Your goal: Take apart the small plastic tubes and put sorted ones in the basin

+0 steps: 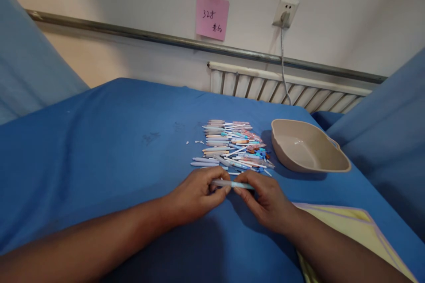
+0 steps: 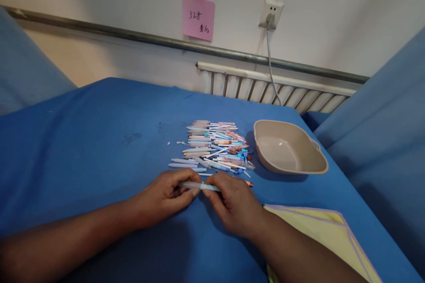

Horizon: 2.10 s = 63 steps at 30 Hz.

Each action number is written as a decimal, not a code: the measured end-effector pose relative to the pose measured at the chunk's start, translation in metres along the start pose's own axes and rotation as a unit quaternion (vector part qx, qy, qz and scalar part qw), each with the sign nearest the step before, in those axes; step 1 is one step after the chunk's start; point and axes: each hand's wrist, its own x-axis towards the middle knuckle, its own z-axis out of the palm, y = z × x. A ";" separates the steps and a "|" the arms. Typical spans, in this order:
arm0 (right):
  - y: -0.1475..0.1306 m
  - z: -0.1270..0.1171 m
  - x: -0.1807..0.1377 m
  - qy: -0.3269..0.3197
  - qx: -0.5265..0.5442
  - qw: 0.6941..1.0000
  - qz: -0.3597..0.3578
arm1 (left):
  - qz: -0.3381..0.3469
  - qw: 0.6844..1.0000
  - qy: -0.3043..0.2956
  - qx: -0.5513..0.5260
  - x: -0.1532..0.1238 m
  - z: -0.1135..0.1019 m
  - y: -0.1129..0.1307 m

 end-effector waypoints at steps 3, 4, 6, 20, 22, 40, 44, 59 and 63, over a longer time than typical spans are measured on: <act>0.000 0.000 0.000 -0.013 -0.004 1.000 -0.001 | 0.002 1.000 0.020 0.023 0.001 0.000 0.000; 0.000 0.000 0.000 -0.017 -0.004 1.000 -0.001 | 0.003 0.999 0.029 0.032 0.001 0.001 0.000; 0.001 0.001 0.000 -0.021 -0.003 1.000 0.000 | 0.006 0.998 0.041 0.048 0.001 0.001 0.001; 0.000 0.001 0.000 -0.033 -0.011 0.999 0.008 | 0.016 0.998 0.036 0.049 0.002 -0.002 -0.003; 0.000 0.001 -0.001 -0.033 -0.010 0.999 0.000 | 0.013 0.998 0.034 0.047 0.002 -0.002 -0.003; -0.001 -0.002 -0.002 -0.051 -0.033 0.997 -0.049 | -0.036 0.997 0.017 -0.059 0.005 -0.002 -0.005; -0.002 0.000 -0.003 -0.050 -0.028 0.997 -0.049 | -0.045 0.998 0.012 -0.053 0.004 -0.002 -0.003; -0.002 0.004 -0.004 -0.033 -0.058 0.996 -0.056 | -0.036 0.999 0.022 -0.003 0.003 0.001 -0.001; -0.003 0.005 -0.005 -0.044 -0.045 0.997 -0.049 | -0.029 0.999 0.014 0.015 0.002 -0.001 0.000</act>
